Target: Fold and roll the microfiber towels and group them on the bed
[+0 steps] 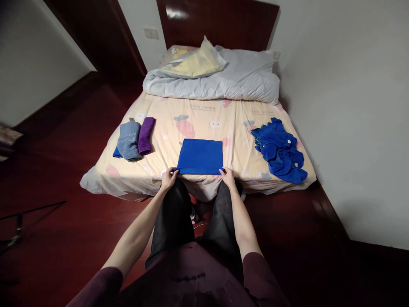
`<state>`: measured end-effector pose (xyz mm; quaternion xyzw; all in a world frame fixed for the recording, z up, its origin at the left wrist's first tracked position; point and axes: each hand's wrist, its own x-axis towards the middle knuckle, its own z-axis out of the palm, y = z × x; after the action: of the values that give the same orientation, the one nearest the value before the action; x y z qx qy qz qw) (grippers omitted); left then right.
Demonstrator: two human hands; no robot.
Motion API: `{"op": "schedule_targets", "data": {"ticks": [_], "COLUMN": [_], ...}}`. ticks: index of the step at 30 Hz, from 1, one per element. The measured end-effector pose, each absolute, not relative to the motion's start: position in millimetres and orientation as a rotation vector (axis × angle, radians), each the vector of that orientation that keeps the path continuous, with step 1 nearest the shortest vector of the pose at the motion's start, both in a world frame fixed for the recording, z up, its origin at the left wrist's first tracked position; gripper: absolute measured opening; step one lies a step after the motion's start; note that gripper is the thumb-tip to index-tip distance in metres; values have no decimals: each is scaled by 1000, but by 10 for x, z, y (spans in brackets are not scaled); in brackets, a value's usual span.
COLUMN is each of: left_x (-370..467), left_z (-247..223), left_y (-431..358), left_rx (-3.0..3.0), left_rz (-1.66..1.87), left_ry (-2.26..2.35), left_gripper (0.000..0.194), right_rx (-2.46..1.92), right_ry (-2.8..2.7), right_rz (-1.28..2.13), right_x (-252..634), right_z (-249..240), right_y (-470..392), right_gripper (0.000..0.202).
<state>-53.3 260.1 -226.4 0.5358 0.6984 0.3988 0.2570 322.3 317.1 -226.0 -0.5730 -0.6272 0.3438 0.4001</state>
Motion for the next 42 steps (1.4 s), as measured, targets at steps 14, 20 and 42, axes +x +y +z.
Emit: {"op": "schedule_targets", "data": {"ticks": [14, 20, 42], "left_x": [-610, -606, -527], "left_z": [-2504, -2563, -2636], "left_y": [2558, 2615, 2628], "left_rx": [1456, 1437, 1415], "left_rz": [1119, 1206, 1355], "left_ry": [1734, 1735, 1891], "left_gripper": [37, 42, 39], "right_rx": [-1448, -1517, -1817], "right_ry": [-1554, -1549, -1615], "right_rz": [988, 937, 682], "right_x": [3251, 3264, 3118], "right_z": [-2419, -2444, -2245], "right_y": [3237, 3282, 3214], "right_gripper": [38, 31, 15]}}
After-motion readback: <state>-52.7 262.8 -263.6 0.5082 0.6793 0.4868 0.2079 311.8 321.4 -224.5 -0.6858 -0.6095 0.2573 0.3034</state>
